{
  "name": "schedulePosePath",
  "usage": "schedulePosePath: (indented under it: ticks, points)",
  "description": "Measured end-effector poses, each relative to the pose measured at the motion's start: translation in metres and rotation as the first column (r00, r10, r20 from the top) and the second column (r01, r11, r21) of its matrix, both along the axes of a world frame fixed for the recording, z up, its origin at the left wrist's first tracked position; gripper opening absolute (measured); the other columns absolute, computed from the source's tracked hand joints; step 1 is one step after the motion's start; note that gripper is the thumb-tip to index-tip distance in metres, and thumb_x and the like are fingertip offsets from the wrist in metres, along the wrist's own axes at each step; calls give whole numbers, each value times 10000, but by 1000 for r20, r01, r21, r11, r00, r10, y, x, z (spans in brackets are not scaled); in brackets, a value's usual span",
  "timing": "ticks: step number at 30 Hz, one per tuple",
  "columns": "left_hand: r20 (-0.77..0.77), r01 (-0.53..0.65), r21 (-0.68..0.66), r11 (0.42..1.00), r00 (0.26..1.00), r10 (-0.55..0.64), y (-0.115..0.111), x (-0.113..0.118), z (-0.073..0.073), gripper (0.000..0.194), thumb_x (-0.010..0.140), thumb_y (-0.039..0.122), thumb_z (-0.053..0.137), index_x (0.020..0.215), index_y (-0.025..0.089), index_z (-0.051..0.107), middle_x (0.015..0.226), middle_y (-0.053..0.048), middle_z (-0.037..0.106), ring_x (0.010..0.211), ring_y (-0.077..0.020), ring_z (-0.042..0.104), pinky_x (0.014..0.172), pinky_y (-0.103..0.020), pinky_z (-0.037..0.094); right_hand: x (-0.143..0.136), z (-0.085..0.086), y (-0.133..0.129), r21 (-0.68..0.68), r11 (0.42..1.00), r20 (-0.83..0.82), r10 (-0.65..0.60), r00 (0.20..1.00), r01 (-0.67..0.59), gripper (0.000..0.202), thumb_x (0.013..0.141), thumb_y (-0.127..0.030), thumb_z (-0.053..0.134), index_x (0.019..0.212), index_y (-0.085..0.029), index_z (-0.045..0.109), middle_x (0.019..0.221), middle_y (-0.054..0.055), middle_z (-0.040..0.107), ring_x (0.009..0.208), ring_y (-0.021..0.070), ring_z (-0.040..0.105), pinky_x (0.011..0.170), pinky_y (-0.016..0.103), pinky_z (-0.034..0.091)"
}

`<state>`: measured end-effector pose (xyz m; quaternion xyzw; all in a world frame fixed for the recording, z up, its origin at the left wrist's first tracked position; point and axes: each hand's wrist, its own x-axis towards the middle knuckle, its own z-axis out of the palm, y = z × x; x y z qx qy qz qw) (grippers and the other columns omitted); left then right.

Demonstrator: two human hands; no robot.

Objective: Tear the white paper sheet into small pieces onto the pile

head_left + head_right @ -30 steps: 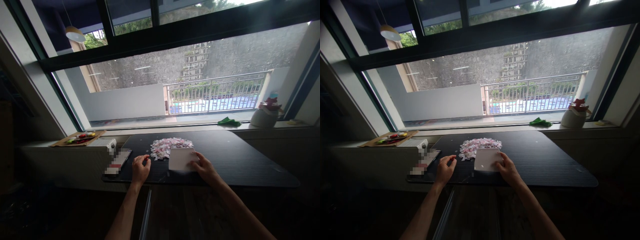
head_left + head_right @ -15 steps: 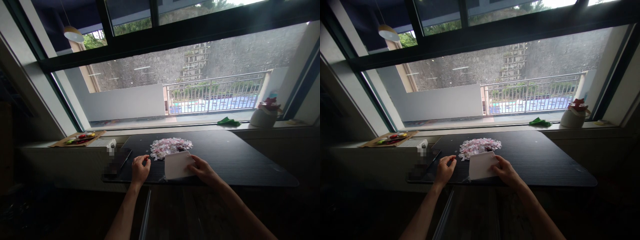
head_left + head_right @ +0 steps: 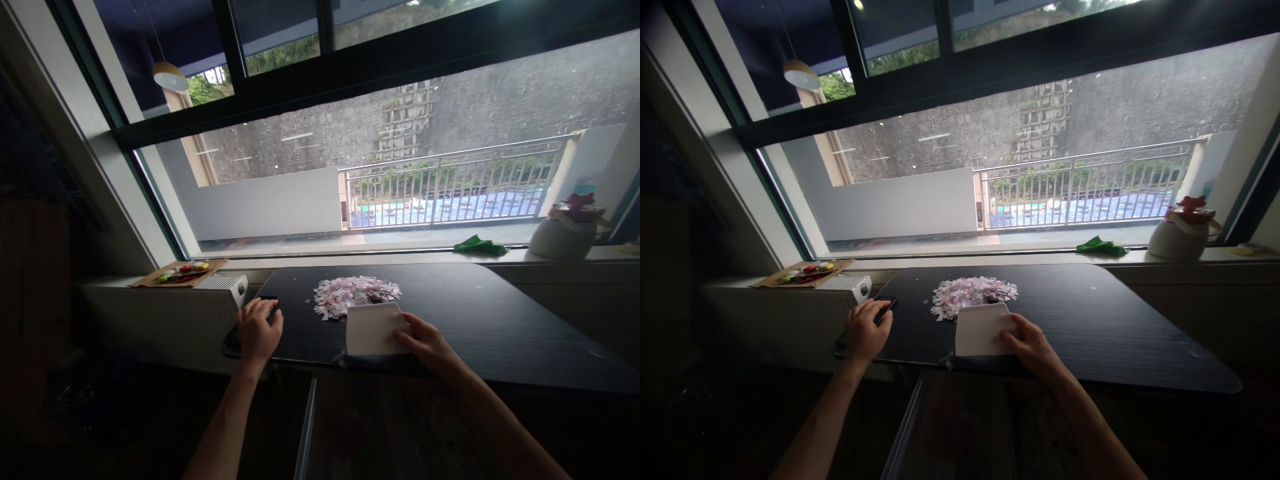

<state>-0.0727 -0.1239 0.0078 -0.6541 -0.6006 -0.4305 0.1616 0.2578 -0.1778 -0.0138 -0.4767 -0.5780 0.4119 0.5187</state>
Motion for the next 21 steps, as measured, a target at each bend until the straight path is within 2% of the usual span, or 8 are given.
schedulePosePath:
  ticks: [2, 4, 8, 12, 16, 18, 21]
  points:
    - [-42, -120, -88, 989, 992, 117, 2, -23, 5, 214, 764, 235, 514, 912, 195, 664, 1018, -119, 695, 1139, -324, 501, 1003, -588, 264, 0, 0, 0, -6, 1000, -28, 2, 1000, -2, 480, 666, -490, 689, 1019, -172, 623, 924, 63, 709, 856, 243, 667, 755, 384, 556]
    - [-80, -190, -205, 960, 981, 177, 3, -40, 5, 250, 771, 230, 501, 959, 178, 657, 992, -131, 703, 1156, -352, 485, 980, -655, 237, 0, 1, 0, -17, 1000, -41, 2, 999, -3, 497, 657, -494, 696, 1026, -169, 620, 934, 70, 708, 862, 248, 667, 764, 390, 556]
    - [-144, -224, -290, 930, 971, 189, 4, -51, -2, 281, 790, 248, 490, 1012, 170, 645, 938, -129, 711, 1165, -349, 483, 977, -665, 235, -1, 4, -3, -30, 1000, -34, 2, 999, -3, 500, 645, -481, 708, 1027, -171, 625, 928, 74, 712, 853, 254, 668, 746, 393, 559]
    - [-115, -214, -308, 927, 976, 187, 4, -50, -5, 256, 779, 270, 511, 981, 194, 648, 890, -113, 714, 1115, -337, 515, 972, -653, 250, -1, 4, -3, -24, 999, -39, 24, 999, -25, 477, 648, -483, 708, 1010, -181, 637, 915, 65, 717, 857, 259, 671, 745, 391, 562]
    - [-128, -200, -164, 966, 975, 180, 4, -44, -4, 237, 768, 255, 510, 947, 188, 651, 946, -128, 704, 1084, -326, 527, 980, -608, 263, -2, 4, -1, -22, 999, -58, 33, 998, -35, 476, 651, -494, 706, 1004, -182, 637, 913, 63, 722, 839, 251, 676, 737, 383, 566]
    - [-146, -159, -98, 982, 979, 144, 5, -33, -4, 230, 769, 247, 507, 933, 183, 655, 987, -134, 693, 1074, -326, 532, 985, -593, 262, -4, 5, 0, -30, 999, -63, 38, 997, -40, 471, 644, -491, 709, 993, -185, 636, 908, 61, 724, 834, 252, 678, 722, 380, 571]
    - [-151, -33, -99, 995, 988, 18, 8, -7, -9, 218, 762, 230, 525, 931, 196, 658, 980, -112, 696, 1082, -321, 530, 1002, -575, 250, -6, 6, 1, -34, 999, -23, 39, 999, -40, 439, 640, -458, 716, 970, -181, 631, 885, 53, 723, 820, 249, 678, 703, 373, 571]
